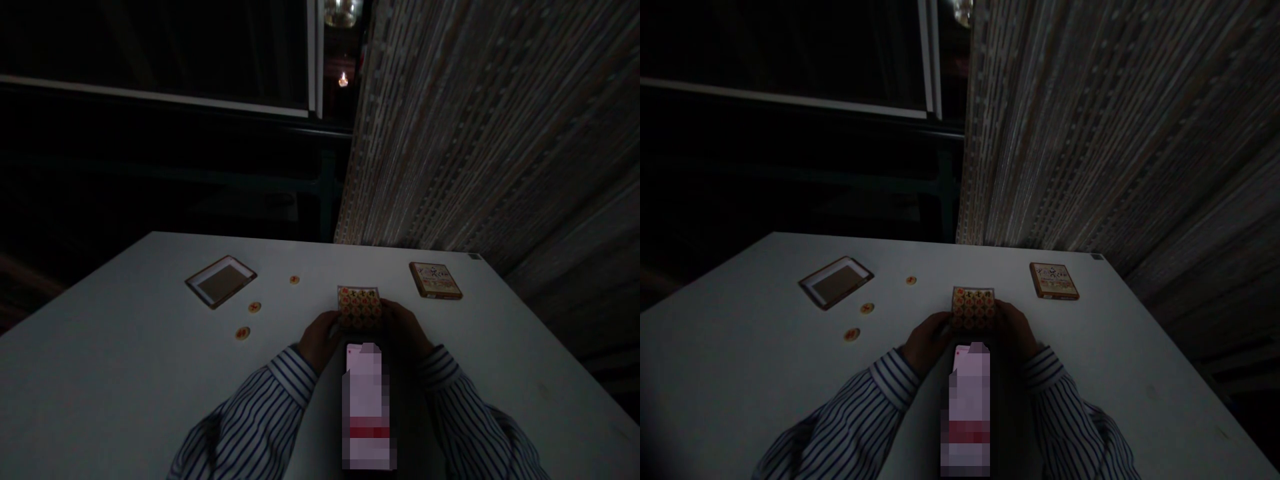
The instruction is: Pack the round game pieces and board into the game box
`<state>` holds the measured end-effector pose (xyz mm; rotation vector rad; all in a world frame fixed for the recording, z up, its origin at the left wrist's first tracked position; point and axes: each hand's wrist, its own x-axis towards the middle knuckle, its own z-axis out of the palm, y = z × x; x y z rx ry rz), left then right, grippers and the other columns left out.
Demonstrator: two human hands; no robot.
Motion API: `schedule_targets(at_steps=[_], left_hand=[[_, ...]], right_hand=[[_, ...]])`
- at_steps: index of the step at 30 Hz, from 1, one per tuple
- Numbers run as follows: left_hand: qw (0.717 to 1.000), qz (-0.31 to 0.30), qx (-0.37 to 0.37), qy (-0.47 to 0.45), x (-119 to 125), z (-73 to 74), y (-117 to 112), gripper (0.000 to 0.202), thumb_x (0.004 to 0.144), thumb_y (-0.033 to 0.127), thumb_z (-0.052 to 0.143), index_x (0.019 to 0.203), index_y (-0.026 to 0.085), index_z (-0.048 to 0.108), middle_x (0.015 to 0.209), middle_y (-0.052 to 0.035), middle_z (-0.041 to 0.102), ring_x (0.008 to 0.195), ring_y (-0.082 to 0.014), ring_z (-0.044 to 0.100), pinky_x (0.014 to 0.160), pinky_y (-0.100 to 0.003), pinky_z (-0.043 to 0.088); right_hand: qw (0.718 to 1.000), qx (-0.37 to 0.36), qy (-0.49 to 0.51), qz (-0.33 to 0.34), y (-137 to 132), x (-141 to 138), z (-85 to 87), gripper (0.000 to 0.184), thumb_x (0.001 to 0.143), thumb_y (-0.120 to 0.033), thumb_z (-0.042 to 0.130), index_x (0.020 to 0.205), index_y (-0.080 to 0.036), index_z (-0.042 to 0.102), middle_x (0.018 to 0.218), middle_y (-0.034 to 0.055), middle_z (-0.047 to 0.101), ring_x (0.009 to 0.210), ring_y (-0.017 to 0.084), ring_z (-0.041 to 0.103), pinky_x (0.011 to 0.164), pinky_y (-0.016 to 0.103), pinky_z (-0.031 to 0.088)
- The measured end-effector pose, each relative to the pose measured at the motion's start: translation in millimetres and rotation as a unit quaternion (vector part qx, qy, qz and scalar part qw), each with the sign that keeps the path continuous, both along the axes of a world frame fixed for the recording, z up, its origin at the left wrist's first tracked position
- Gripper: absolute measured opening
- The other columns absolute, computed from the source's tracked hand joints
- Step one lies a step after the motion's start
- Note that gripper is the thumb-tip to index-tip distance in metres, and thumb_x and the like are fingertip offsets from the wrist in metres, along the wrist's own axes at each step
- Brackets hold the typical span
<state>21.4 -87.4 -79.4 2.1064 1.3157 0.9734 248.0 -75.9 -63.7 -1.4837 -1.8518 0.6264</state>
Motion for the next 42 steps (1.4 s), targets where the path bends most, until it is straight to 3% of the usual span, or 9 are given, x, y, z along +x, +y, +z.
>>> schedule_targets(at_steps=[28, 35, 38, 42], left_hand=[[0.999, 0.022, 0.005, -0.045, -2.8, -2.8, 0.7, 0.034, 0.075, 0.014, 0.053, 0.109, 0.018, 0.057, 0.108, -0.0082, 0.064, 0.1, -0.0185, 0.06, 0.089, -0.037, 0.049], [0.994, 0.052, -0.009, -0.101, -9.6, -12.0, 6.0, 0.035, 0.074, 0.019, 0.056, 0.109, 0.016, 0.056, 0.103, -0.0093, 0.064, 0.088, -0.0165, 0.063, 0.08, -0.034, 0.053], [0.992, 0.074, 0.0, -0.106, -17.5, -6.3, 7.9, 0.033, 0.074, 0.021, 0.057, 0.107, 0.015, 0.057, 0.102, -0.0097, 0.064, 0.087, -0.0166, 0.064, 0.08, -0.034, 0.053], [0.99, 0.108, 0.027, -0.09, -29.6, 12.9, 11.6, 0.033, 0.074, 0.023, 0.057, 0.107, 0.015, 0.058, 0.102, -0.0094, 0.065, 0.087, -0.0168, 0.064, 0.082, -0.034, 0.052]], right_hand=[[0.999, 0.012, -0.03, 0.014, 0.9, -4.4, 0.5, 0.037, 0.086, -0.022, 0.037, 0.117, -0.019, 0.057, 0.113, 0.008, 0.063, 0.104, 0.02, 0.058, 0.09, 0.036, 0.046], [0.996, 0.022, -0.051, -0.072, 3.1, -2.5, 3.3, 0.038, 0.082, -0.022, 0.04, 0.115, -0.013, 0.058, 0.114, 0.0121, 0.062, 0.102, 0.02, 0.059, 0.089, 0.036, 0.047], [0.995, 0.036, -0.057, -0.073, 4.7, -2.5, 11.9, 0.038, 0.083, -0.024, 0.039, 0.114, -0.011, 0.058, 0.113, 0.0134, 0.063, 0.1, 0.02, 0.06, 0.087, 0.036, 0.048], [0.994, 0.05, -0.08, -0.048, 9.6, -9.7, 28.7, 0.036, 0.085, -0.027, 0.04, 0.111, -0.012, 0.06, 0.109, 0.0121, 0.065, 0.096, 0.02, 0.061, 0.086, 0.035, 0.048]])
